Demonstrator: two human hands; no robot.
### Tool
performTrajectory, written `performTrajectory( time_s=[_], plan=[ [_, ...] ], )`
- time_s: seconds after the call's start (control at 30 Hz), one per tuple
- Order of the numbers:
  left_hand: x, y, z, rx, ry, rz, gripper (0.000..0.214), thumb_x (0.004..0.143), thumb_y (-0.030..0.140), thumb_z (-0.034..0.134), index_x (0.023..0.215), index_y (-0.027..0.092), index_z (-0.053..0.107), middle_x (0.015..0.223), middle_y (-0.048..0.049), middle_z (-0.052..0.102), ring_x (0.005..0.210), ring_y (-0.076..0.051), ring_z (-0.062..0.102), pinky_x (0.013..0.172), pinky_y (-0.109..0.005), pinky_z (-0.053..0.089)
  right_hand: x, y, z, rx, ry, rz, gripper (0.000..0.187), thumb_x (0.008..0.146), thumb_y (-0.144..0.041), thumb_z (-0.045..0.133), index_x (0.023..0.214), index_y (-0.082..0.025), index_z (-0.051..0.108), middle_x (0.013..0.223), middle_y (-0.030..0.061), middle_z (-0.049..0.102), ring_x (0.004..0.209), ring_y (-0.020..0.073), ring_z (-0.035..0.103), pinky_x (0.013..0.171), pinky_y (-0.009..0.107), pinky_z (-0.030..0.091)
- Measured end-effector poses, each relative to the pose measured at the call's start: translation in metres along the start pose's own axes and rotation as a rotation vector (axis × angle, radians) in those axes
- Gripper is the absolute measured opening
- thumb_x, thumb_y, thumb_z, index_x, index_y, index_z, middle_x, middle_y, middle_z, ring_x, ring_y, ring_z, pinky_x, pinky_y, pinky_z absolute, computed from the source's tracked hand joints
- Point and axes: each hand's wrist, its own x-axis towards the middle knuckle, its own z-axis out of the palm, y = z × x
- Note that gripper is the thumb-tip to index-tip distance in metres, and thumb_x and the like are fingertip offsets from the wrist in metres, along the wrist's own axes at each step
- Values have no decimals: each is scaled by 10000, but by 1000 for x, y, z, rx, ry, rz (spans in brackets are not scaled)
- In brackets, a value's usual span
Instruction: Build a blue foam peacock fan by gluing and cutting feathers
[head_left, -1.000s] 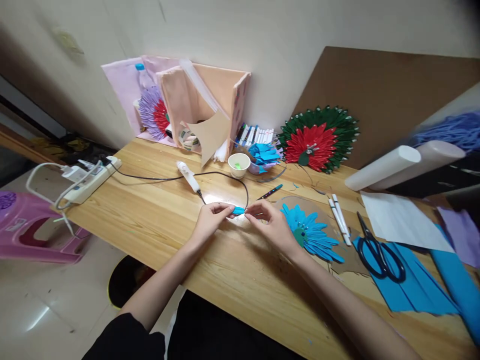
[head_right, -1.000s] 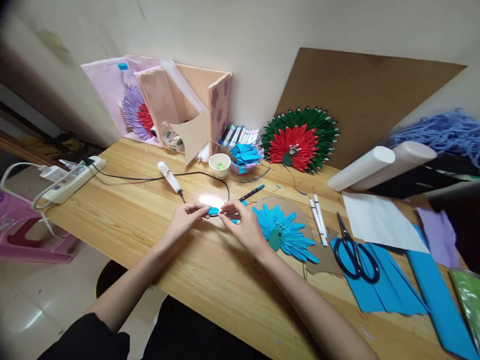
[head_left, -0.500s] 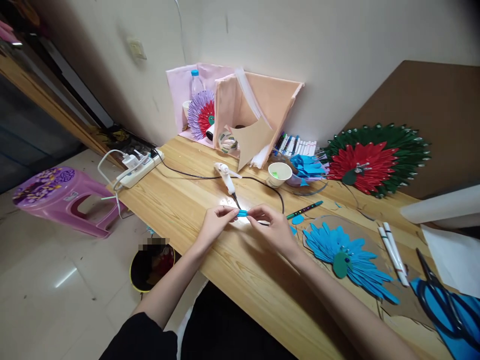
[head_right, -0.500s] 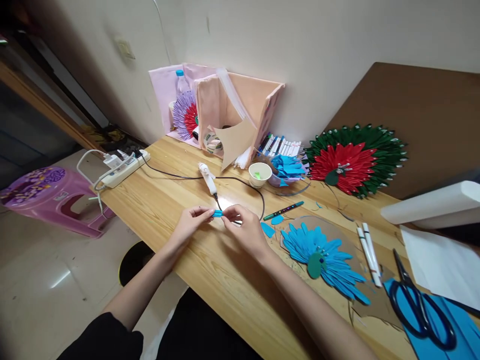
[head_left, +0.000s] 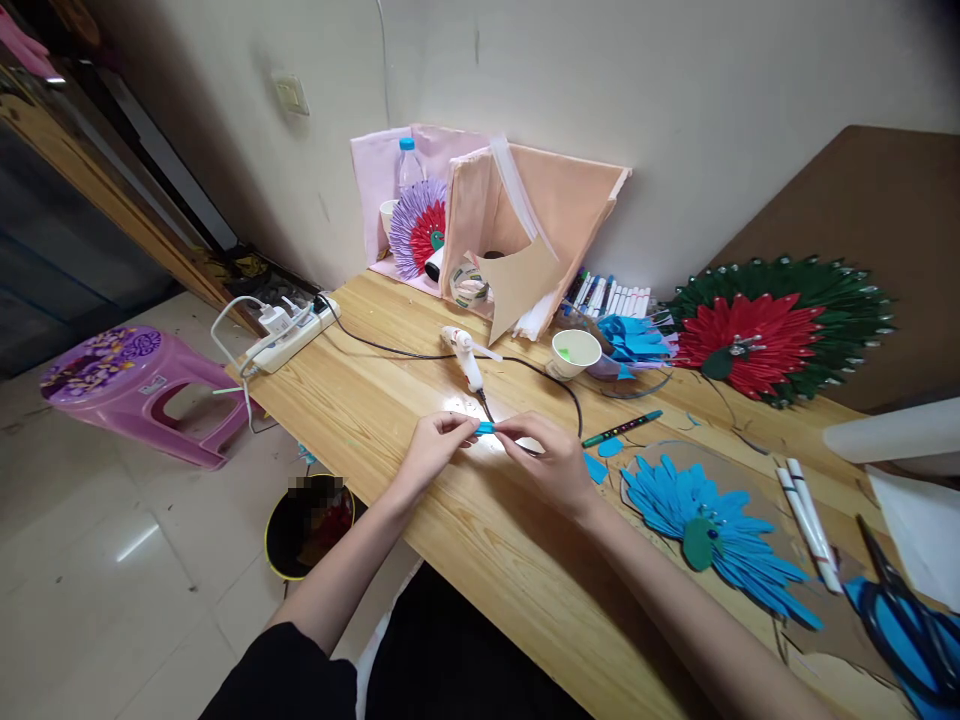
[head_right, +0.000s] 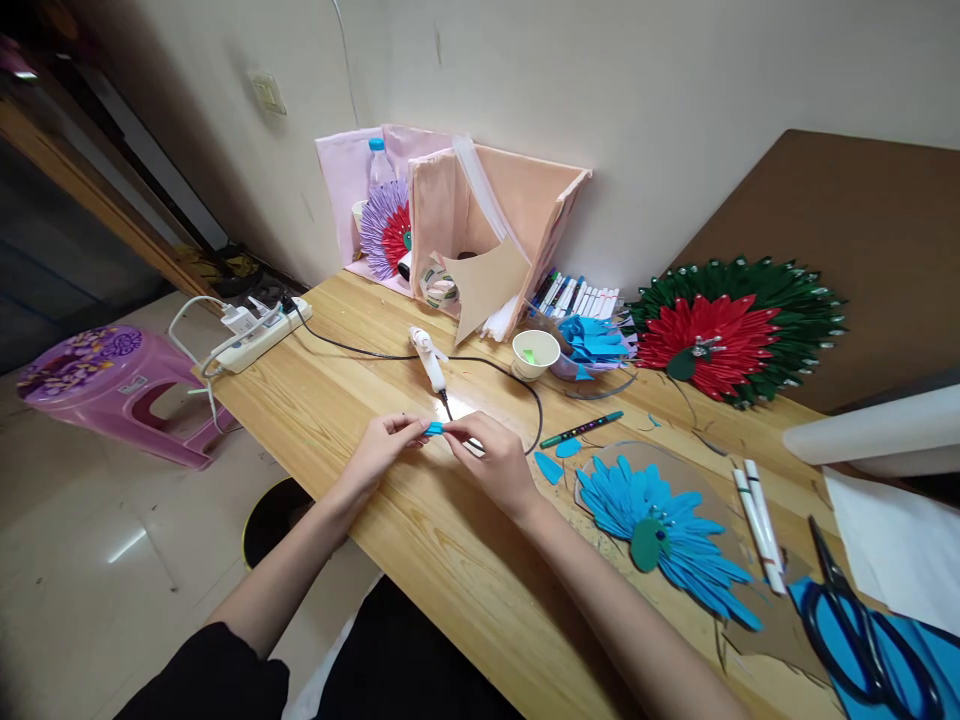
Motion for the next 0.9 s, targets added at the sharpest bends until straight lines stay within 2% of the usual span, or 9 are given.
performTrajectory(
  time_s=[0.13, 0.33, 0.7, 0.9],
  plan=[
    [3, 1, 3, -23, 1, -22, 228, 590, 323, 745, 671, 118, 686, 632, -38, 661, 611, -118, 599, 637, -230, 478, 0, 5, -1, -68, -3, -38, 110, 848, -183, 525, 891, -206, 623, 807, 53, 647, 739, 169, 608, 666, 308, 503],
    [7, -4, 6, -18, -35, 20, 254, 606, 336, 741, 705, 110, 685, 676, -47, 667, 633, -118, 602, 647, -229, 484, -1, 8, -2, -121, -10, -6, 72, 852, -184, 511, 859, -200, 581, 769, 41, 609, 702, 158, 579, 657, 296, 479],
    [4, 1, 7, 57, -57, 53, 295, 618, 383, 736, 735, 114, 701, 701, -67, 691, 665, -152, 624, 674, -266, 493, -1, 4, -3, 52, 68, 214, 68, 791, -240, 570, 775, -199, 621, 770, 28, 665, 664, 155, 620, 643, 291, 512],
    [3, 0, 6, 100, -79, 57, 308, 598, 381, 753, 756, 121, 707, 714, -64, 696, 681, -159, 627, 682, -266, 491, -2, 4, -4, 81, 89, 244, 89, 787, -261, 579, 771, -193, 634, 756, 30, 667, 648, 154, 622, 634, 287, 516]
  ],
)
